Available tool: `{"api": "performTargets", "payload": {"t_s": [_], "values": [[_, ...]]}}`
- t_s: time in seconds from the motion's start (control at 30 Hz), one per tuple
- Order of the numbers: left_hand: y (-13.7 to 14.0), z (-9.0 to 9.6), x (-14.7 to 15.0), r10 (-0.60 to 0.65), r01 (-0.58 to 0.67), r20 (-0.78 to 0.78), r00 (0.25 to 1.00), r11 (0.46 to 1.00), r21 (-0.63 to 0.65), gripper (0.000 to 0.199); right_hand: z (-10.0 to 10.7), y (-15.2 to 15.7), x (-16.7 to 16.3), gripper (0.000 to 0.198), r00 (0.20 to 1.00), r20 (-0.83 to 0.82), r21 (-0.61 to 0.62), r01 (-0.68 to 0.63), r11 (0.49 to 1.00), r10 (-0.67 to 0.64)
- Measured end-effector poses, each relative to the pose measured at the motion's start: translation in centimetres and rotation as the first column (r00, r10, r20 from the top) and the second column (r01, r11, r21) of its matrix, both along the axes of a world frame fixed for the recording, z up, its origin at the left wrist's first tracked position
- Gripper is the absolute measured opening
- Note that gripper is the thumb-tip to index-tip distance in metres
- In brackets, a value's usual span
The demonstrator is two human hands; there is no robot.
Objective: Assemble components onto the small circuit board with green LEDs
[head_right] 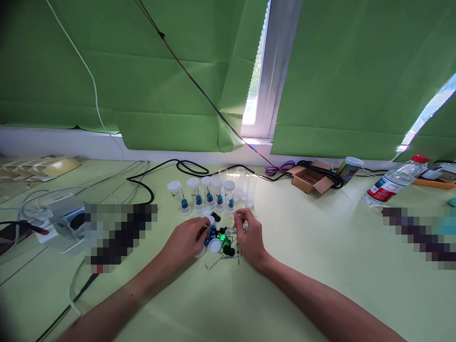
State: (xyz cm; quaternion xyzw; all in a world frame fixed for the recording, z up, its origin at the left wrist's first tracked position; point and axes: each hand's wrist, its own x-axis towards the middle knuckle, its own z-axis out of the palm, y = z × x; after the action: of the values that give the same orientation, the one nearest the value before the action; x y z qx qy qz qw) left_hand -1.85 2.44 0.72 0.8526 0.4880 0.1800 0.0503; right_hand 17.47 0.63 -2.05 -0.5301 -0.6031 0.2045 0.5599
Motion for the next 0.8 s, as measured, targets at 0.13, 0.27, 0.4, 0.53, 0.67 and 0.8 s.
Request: {"api": "performTargets", "payload": {"t_s": [0.13, 0.27, 0.4, 0.53, 0.67, 0.8], "values": [[0.08, -0.16, -0.01, -0.042, 0.042, 0.005, 0.999, 0.999, -0.001, 0.021, 0.03, -0.02, -0.01, 0.017, 1.000, 0.002, -0.008, 0.001, 1.000, -0.001], [0.29, -0.35, 0.07, -0.065, 0.065, 0.027, 0.998, 0.998, 0.000, 0.024, 0.15, -0.08, -0.01, 0.017, 1.000, 0.000, -0.001, -0.003, 1.000, 0.003], [0.56, -0.61, 0.09, -0.090, 0.090, 0.067, 0.994, 0.996, 0.001, 0.025, 0.22, -0.11, 0.02, 0.017, 1.000, 0.009, 0.003, -0.011, 1.000, 0.011], [0.81, -0.87, 0.00, -0.087, 0.088, 0.085, 0.993, 0.996, -0.015, 0.026, 0.22, -0.06, 0.06, 0.017, 1.000, 0.004, 0.004, -0.022, 1.000, 0.022], [0.82, -0.81, 0.00, -0.081, 0.085, 0.184, 0.980, 0.996, -0.011, 0.025, 0.29, -0.05, 0.06, 0.016, 1.000, 0.000, 0.001, -0.025, 1.000, 0.025], [0.40, -0.15, 0.33, -0.073, 0.081, 0.353, 0.933, 0.997, -0.007, 0.023, 0.43, -0.13, 0.06, 0.016, 0.999, -0.002, 0.011, -0.034, 0.999, 0.034]]}}
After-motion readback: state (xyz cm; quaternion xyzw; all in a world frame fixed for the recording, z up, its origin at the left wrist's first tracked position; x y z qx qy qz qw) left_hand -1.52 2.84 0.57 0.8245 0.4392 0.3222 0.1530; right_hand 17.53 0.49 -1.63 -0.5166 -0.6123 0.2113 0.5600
